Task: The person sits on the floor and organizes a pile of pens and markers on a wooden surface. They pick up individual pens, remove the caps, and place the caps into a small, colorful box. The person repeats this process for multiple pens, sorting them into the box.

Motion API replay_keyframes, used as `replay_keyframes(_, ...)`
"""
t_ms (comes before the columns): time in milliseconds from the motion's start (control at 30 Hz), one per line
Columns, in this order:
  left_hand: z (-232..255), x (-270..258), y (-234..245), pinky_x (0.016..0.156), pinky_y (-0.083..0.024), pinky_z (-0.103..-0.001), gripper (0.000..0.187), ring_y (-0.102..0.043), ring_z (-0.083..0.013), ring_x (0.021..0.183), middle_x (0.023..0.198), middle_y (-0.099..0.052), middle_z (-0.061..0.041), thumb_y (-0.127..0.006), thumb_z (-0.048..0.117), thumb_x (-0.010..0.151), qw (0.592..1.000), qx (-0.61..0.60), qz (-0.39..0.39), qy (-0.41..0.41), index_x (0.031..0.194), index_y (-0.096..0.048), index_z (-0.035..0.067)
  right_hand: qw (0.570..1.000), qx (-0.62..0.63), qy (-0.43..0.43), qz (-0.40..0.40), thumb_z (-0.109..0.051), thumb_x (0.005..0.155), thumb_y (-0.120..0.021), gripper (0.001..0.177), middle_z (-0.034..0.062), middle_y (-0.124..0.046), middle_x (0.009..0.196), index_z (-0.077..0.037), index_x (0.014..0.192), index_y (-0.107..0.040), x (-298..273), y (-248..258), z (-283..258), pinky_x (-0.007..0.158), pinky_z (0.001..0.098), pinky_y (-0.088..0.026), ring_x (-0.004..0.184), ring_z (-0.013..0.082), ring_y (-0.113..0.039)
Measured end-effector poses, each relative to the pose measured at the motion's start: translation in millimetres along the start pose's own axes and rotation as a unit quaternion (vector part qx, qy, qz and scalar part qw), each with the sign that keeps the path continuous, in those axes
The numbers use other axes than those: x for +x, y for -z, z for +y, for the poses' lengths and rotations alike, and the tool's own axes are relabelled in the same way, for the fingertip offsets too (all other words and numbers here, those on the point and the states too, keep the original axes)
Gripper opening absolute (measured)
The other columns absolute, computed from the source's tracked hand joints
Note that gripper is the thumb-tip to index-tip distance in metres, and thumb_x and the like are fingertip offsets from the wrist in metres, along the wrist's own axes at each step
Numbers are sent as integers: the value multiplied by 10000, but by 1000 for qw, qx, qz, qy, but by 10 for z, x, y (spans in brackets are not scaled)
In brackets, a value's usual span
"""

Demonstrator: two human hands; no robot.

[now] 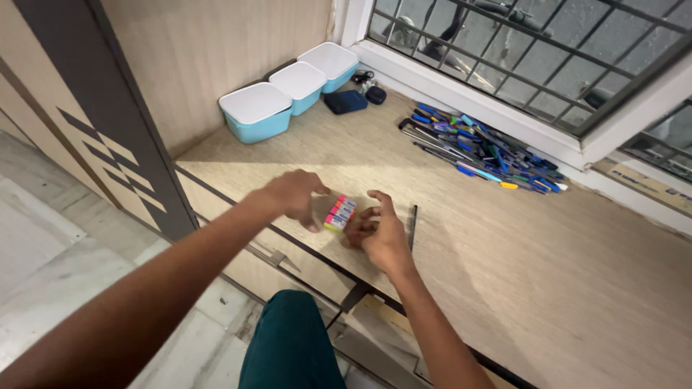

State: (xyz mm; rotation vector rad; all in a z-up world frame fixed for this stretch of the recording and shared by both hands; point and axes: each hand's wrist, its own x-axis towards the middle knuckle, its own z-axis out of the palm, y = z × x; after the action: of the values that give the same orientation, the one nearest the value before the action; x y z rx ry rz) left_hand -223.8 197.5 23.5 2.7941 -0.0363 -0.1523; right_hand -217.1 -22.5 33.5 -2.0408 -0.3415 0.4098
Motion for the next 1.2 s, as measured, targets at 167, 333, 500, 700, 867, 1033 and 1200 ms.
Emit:
replay_keyframes(167, -234, 210, 77, 877, -564, -387, 662, -709, -314, 1004, 1085, -733, -140, -966, 309, 599, 998, 58, -33, 8, 1216, -738, 227, 998, 41, 57, -2, 166, 715, -712, 910, 102, -542, 1178, -151, 1490, -353, -1, 234, 162, 765, 337, -625, 931, 190, -718)
replay_keyframes(333, -323, 494, 143, 781, -613, -389, 93, -781, -262, 820, 843, -803, -103, -791, 172, 724, 994, -18, 104, 14, 802, -842, 164, 993, 57, 96, 33, 141, 742, -764, 839, 90, -531, 1138, -108, 1461, -409, 82, 558, 372, 744, 309, -617, 894, 180, -691)
replay_keyframes(500, 82, 619, 215, 736, -589, -436, 60, -735, -301, 814, 866, -772, -86, -816, 204, 740, 978, -53, 195, 52, 798, -820, 192, 986, 73, 135, 71, 138, 711, -771, 742, 73, -540, 1080, -68, 1364, -486, 164, 953, 610, 714, 299, -621, 848, 165, -701)
replay_keyframes(700, 572, 982, 116, 725, -599, -405, 110, -752, -270, 802, 841, -783, -62, -751, 144, 757, 967, -125, 221, 13, 798, -838, 200, 979, -3, 137, 150, 60, 757, -787, 419, 53, -653, 978, -25, 1141, -644, 248, 1530, 886, 709, 294, -593, 833, 153, -726)
replay_keyframes(867, 957, 1448, -110, 719, -592, -351, 77, -765, -231, 772, 820, -781, -90, -784, 177, 765, 941, -218, 254, -39, 824, -818, 141, 967, -74, 145, 195, -4, 801, -766, 222, 65, -748, 897, -11, 1017, -715, 380, 1938, 1128, 724, 289, -601, 813, 145, -733)
replay_keyframes(1033, 1144, 2040, -336, 688, -591, -316, 80, -745, -157, 723, 764, -781, -61, -715, 66, 761, 886, -388, 248, -53, 775, -793, 79, 965, -113, 120, 204, -11, 864, -663, 126, 90, -775, 830, -13, 957, -748, 589, 2328, 1353, 701, 304, -612, 730, 167, -772)
replay_keyframes(1200, 1144, 2489, -315, 700, -592, -314, 112, -729, -154, 735, 827, -782, -66, -673, 29, 821, 878, -407, 252, 30, 832, -782, 54, 951, -186, 125, 211, -35, 883, -674, 115, 114, -786, 823, -13, 945, -769, 990, 2682, 1441, 714, 303, -604, 738, 180, -782)
